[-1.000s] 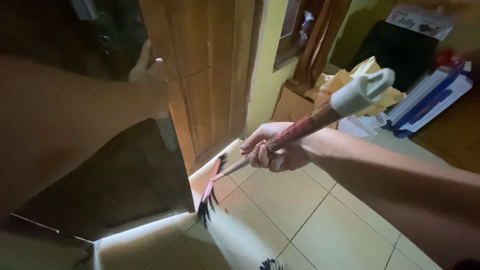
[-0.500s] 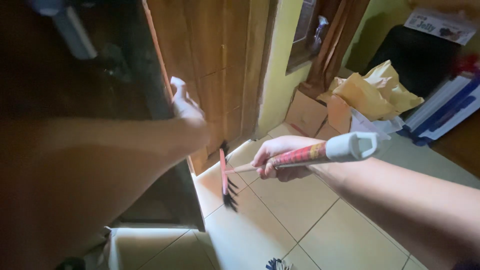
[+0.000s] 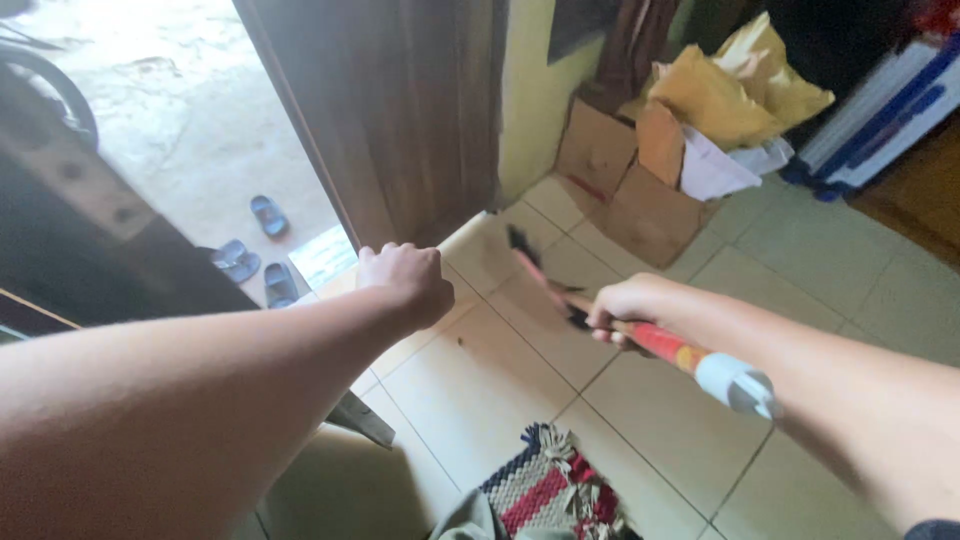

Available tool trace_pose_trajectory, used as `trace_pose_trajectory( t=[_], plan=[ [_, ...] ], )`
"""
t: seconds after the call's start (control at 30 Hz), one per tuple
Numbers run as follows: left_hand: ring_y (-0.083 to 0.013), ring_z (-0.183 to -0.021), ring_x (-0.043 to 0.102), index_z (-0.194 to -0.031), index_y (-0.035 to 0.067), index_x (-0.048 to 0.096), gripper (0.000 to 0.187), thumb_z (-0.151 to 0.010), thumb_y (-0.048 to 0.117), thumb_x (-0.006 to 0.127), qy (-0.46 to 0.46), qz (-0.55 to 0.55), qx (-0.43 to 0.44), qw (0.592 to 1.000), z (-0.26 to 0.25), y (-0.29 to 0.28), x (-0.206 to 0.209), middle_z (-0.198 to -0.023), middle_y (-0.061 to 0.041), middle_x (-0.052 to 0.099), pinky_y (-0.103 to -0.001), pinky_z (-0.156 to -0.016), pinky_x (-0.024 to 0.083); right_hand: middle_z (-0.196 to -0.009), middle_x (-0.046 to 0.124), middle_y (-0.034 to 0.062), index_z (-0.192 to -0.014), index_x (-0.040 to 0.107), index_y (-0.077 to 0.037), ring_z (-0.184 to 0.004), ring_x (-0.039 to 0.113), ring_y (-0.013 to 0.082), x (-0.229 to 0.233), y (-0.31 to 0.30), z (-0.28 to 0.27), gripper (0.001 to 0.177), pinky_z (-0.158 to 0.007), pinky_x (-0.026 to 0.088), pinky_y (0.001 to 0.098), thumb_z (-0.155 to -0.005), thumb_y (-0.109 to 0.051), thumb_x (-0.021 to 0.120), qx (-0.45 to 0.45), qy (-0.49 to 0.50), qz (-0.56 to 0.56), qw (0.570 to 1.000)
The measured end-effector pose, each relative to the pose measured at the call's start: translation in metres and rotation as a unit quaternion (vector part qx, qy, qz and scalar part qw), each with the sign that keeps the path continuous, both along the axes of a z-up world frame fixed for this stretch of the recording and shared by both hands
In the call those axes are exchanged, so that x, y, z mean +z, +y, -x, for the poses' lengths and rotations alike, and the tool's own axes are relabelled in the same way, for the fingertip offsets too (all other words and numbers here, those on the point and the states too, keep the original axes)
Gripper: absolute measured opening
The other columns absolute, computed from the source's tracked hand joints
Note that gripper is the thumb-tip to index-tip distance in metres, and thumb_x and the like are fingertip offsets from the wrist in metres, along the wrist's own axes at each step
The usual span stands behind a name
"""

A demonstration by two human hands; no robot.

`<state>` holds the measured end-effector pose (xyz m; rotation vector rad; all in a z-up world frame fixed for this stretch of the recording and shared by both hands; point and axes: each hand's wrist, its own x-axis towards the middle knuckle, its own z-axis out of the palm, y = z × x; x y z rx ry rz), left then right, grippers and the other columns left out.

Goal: The person sweeps the floor with a brush, gathering debris and moving it toward an open doorway.

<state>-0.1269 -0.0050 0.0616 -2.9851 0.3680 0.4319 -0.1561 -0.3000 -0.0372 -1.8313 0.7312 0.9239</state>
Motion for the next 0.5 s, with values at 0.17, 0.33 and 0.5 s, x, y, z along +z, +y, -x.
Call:
trace_pose_trajectory(
  t=[0.17,0.33,0.5],
  plan=[
    [-0.0287,-0.120,0.062,-0.124,0.015,0.065,0.038,-0.090,0.029,0.058,0.024,0.051,0.009,0.998,0.010,-0.001,-0.024,-0.114,-0.011,0.072,-0.048,-0.103,0.041,-0.049,0.047,-0.0060,-0.061,0.046,-0.017,-0.039,0.045,0.0095,-0.082,-0.047,0.021,0.032,-0.042,0.042,0.0321,-0.087,-0.007,0.062,-0.126,0.164,-0.075,0.975],
    [-0.0271,-0.140,0.042,-0.149,0.021,0.046,0.065,-0.087,0.031,0.059,-0.005,0.106,-0.025,0.994,-0.003,0.006,-0.054,-0.142,-0.006,0.057,-0.059,-0.120,0.019,-0.049,0.050,-0.0037,-0.060,0.045,-0.015,-0.039,0.049,0.0108,-0.076,-0.022,0.041,0.031,-0.039,0.034,0.0280,-0.088,-0.008,0.055,-0.117,0.180,-0.123,0.969],
    [-0.0314,-0.149,0.025,-0.154,0.027,0.038,0.074,-0.086,0.039,0.065,-0.011,0.092,-0.050,0.995,-0.014,0.012,-0.075,-0.154,-0.011,0.040,-0.064,-0.120,0.011,-0.046,0.048,-0.0064,-0.059,0.045,-0.016,-0.035,0.044,0.0061,-0.009,0.038,0.035,0.029,-0.035,0.030,0.0234,-0.086,-0.008,0.052,-0.056,0.234,-0.187,0.952]
  ],
)
